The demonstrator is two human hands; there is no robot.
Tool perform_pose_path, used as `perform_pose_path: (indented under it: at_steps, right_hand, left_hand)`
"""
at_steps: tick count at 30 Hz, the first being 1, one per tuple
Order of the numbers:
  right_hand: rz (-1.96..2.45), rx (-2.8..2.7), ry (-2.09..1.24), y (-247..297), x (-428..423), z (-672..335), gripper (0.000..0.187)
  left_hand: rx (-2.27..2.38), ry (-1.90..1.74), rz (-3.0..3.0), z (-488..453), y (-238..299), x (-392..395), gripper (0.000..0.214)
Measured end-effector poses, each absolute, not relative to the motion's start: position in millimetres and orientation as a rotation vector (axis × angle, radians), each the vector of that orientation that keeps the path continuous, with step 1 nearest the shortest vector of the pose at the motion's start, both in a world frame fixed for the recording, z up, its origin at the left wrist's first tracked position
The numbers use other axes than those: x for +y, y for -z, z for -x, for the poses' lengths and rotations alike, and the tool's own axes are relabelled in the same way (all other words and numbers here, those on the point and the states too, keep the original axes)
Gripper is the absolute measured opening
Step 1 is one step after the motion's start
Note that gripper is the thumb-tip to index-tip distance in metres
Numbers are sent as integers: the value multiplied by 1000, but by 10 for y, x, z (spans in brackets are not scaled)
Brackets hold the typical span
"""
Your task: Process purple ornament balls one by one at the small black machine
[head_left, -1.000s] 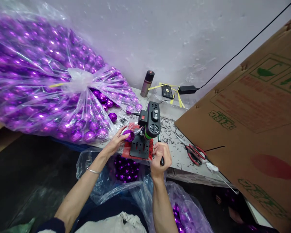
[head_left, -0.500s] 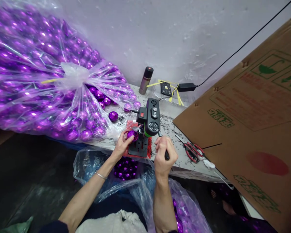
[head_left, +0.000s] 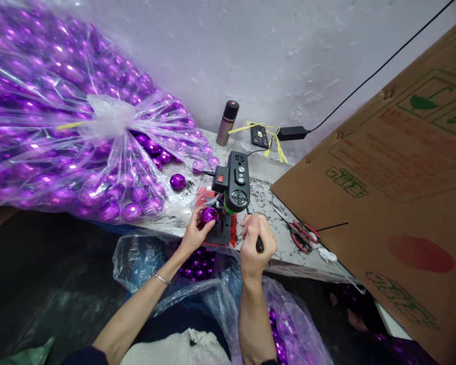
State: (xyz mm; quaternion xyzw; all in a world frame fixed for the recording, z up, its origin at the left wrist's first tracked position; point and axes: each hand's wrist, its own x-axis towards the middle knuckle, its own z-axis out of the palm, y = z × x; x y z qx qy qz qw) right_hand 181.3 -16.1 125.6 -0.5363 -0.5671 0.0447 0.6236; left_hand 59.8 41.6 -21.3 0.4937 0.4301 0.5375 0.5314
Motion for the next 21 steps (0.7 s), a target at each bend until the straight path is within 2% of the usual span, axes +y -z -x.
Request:
perform_pose_path:
  at_steps: [15,21]
  right_hand:
    - [1199,-1309,-92,-1175,-188,-1822,35]
    - [1162,-1316,-29,-905,-199,-1829,31]
  left_hand:
    - [1150,-1108,-1757,-668,259,410,58]
    - [1158,-1099,-1793,-664,296,432,58]
